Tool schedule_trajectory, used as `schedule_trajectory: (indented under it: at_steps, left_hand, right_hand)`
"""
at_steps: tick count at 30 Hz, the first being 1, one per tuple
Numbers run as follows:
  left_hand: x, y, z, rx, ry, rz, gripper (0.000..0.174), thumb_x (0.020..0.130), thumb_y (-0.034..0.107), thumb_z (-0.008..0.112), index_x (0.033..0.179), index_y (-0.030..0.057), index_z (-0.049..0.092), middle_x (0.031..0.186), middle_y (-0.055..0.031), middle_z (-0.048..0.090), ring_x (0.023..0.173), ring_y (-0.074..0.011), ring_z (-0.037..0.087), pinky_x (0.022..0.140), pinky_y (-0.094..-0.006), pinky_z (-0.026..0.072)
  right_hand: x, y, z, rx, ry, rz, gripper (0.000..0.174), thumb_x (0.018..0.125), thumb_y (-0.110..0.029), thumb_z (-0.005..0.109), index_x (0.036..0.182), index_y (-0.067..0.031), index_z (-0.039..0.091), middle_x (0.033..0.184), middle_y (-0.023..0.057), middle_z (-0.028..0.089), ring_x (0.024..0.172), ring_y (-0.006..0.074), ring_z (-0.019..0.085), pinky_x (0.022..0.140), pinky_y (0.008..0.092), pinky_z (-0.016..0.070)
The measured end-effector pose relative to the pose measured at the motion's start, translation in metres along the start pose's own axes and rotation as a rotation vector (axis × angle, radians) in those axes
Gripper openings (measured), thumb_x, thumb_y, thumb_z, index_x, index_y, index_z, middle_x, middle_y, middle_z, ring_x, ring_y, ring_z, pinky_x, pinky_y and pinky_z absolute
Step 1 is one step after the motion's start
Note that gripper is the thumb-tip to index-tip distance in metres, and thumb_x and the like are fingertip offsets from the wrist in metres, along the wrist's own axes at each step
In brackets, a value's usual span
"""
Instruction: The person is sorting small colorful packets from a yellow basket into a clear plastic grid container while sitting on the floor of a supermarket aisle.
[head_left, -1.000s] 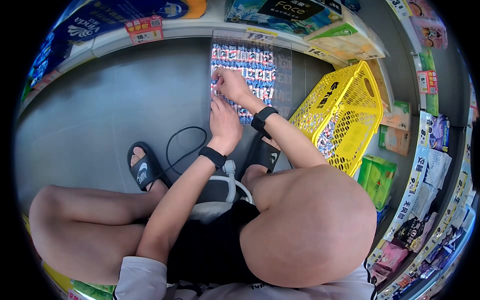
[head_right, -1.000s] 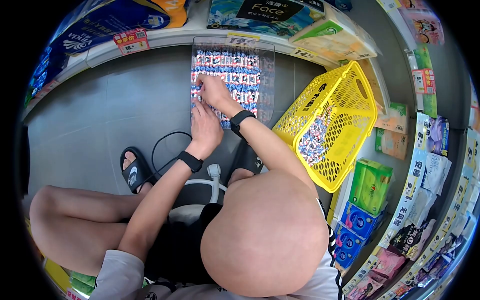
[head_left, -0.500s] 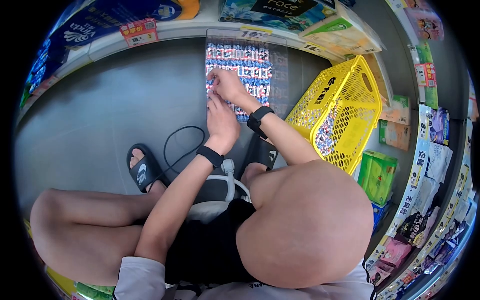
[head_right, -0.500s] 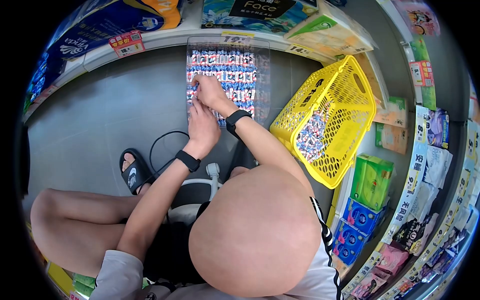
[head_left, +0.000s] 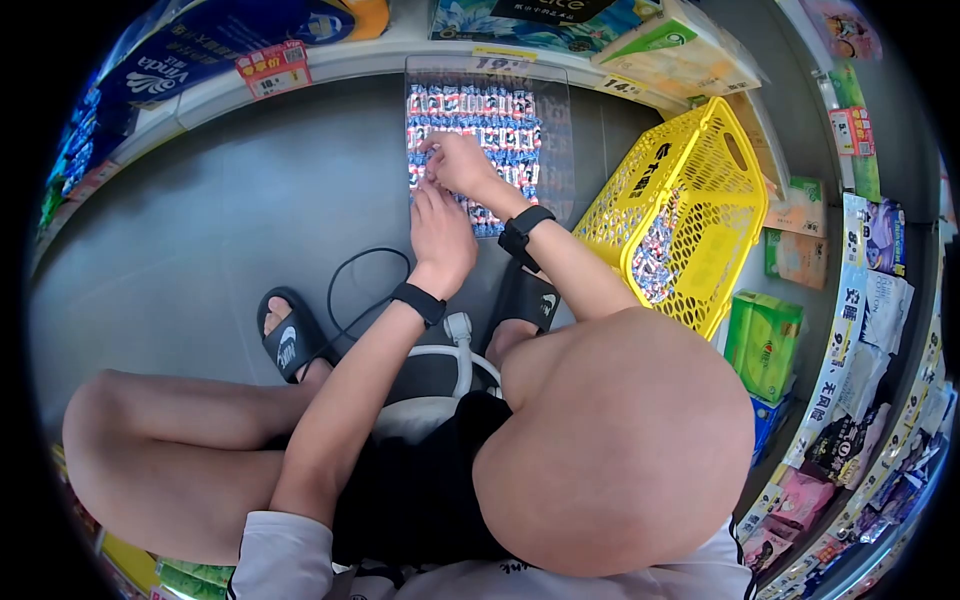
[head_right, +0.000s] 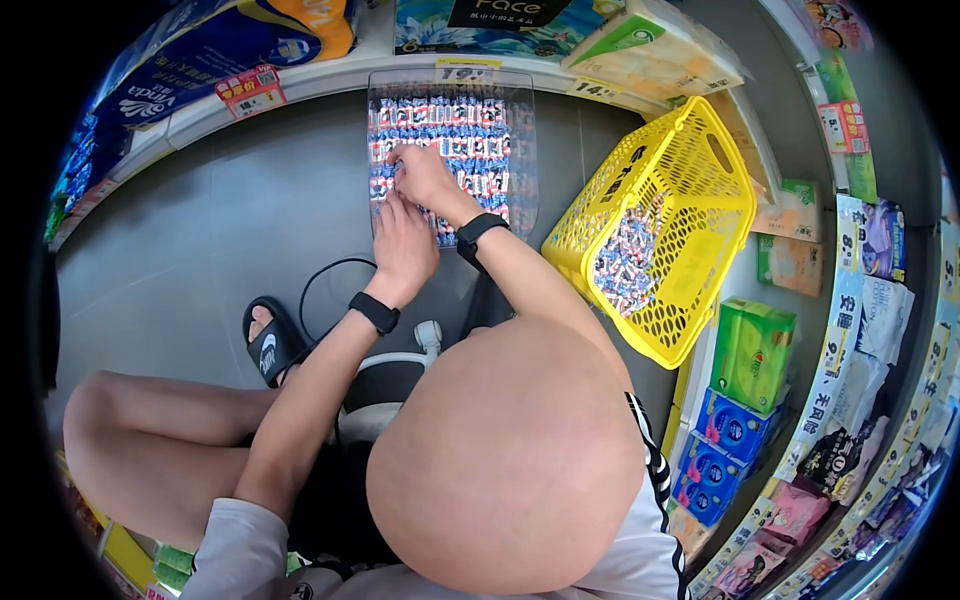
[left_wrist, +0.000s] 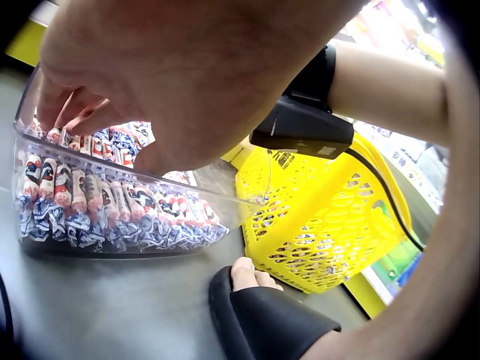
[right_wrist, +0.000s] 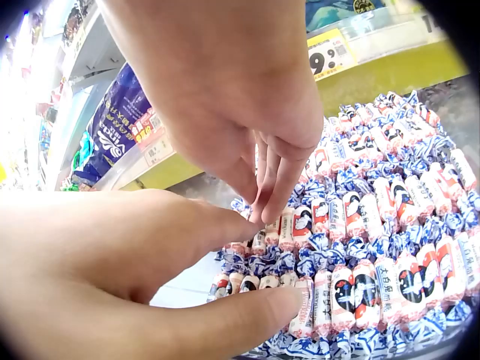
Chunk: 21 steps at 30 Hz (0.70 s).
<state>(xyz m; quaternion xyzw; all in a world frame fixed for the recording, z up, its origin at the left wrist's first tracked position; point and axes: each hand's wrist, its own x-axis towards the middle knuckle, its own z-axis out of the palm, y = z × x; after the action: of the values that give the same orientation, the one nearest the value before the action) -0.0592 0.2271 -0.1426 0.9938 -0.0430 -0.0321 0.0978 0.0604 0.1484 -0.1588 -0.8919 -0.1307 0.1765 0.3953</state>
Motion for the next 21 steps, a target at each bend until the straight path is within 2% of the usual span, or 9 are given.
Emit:
schedule_trajectory:
  at_steps: [1,2,6,8,9,11,14,18,21]
  left_hand:
    - [0.005,0.001,-0.001,-0.021,0.018,0.017,0.072,0.087,0.027,0.073,0.136,-0.0195,0.048,0.141,-0.0334,0.049,0.128,-0.0413,0.05,0.108,-0.0447,0.0438]
    - [0.0,-0.001,-0.005,-0.023,0.024,0.04,0.072,0.087,0.027,0.074,0.135,-0.0196,0.048,0.138,-0.0321,0.051,0.125,-0.0401,0.052,0.104,-0.0453,0.0455]
    - [0.004,0.004,-0.016,-0.021,0.099,0.093,0.066,0.087,0.024,0.074,0.131,-0.0192,0.051,0.132,-0.03,0.056,0.122,-0.0393,0.056,0.102,-0.0454,0.047]
    - [0.007,0.01,-0.027,-0.229,0.124,0.177,0.041,0.088,0.012,0.064,0.119,-0.0139,0.061,0.115,-0.0257,0.064,0.111,-0.0373,0.062,0.096,-0.0439,0.0504]
    - [0.01,0.012,-0.031,-0.228,0.125,0.189,0.041,0.088,0.012,0.064,0.119,-0.0139,0.061,0.115,-0.0257,0.064,0.111,-0.0373,0.062,0.096,-0.0439,0.0504]
    - [0.015,0.018,-0.041,-0.469,0.099,0.286,0.023,0.089,0.01,0.065,0.102,-0.0087,0.063,0.098,-0.0229,0.066,0.1,-0.0387,0.065,0.086,-0.0482,0.0539]
    - [0.022,0.033,-0.073,-0.604,0.035,0.335,0.023,0.092,0.009,0.066,0.111,-0.0049,0.066,0.102,-0.0237,0.067,0.099,-0.0412,0.064,0.088,-0.0494,0.053]
    - [0.031,0.058,-0.106,-0.77,0.168,0.536,0.014,0.095,0.008,0.064,0.105,-0.0018,0.066,0.1,-0.0197,0.066,0.096,-0.0393,0.063,0.082,-0.0491,0.0517]
    - [0.034,0.08,-0.123,-0.752,0.18,0.67,0.013,0.095,0.007,0.065,0.104,-0.0018,0.066,0.098,-0.0181,0.065,0.093,-0.0382,0.063,0.081,-0.0472,0.0518]
  right_hand:
    - [0.001,-0.002,-0.009,-0.021,-0.001,-0.005,0.035,0.079,0.008,0.064,0.113,0.0023,0.072,0.084,0.0142,0.077,0.077,0.0245,0.077,0.072,0.0344,0.0601]
    - [-0.003,-0.006,-0.016,-0.092,0.0,-0.008,0.034,0.079,0.006,0.065,0.112,0.0019,0.073,0.084,0.0143,0.077,0.077,0.0245,0.077,0.073,0.0338,0.0602]
    - [-0.017,-0.015,-0.045,-0.062,0.134,-0.068,0.026,0.081,0.001,0.065,0.104,-0.0027,0.077,0.091,0.0188,0.076,0.087,0.034,0.075,0.083,0.0408,0.0588]
    - [-0.028,-0.026,-0.065,-0.082,0.135,-0.068,0.024,0.083,0.001,0.065,0.104,-0.001,0.077,0.096,0.0203,0.076,0.09,0.0349,0.075,0.084,0.042,0.0583]
    - [-0.033,-0.029,-0.074,-0.082,0.146,-0.065,0.024,0.083,0.001,0.065,0.104,-0.001,0.077,0.096,0.0203,0.076,0.09,0.0349,0.075,0.084,0.042,0.0583]
    - [-0.048,-0.041,-0.099,-0.067,0.122,-0.086,0.025,0.084,0.001,0.065,0.106,-0.0007,0.076,0.098,0.0204,0.076,0.092,0.035,0.075,0.085,0.0426,0.0581]
    - [-0.072,-0.054,-0.135,-0.116,0.194,-0.132,0.024,0.086,-0.002,0.065,0.108,-0.0015,0.076,0.1,0.0203,0.076,0.094,0.036,0.074,0.085,0.0422,0.0584]
    - [-0.122,-0.064,-0.18,-0.133,0.322,-0.159,0.022,0.087,-0.005,0.066,0.107,-0.0005,0.075,0.098,0.0212,0.075,0.091,0.0366,0.074,0.083,0.0419,0.0589]
    - [-0.149,-0.063,-0.2,-0.153,0.391,-0.155,0.02,0.087,-0.006,0.067,0.104,0.001,0.074,0.092,0.0212,0.075,0.086,0.0359,0.074,0.079,0.0416,0.0595]
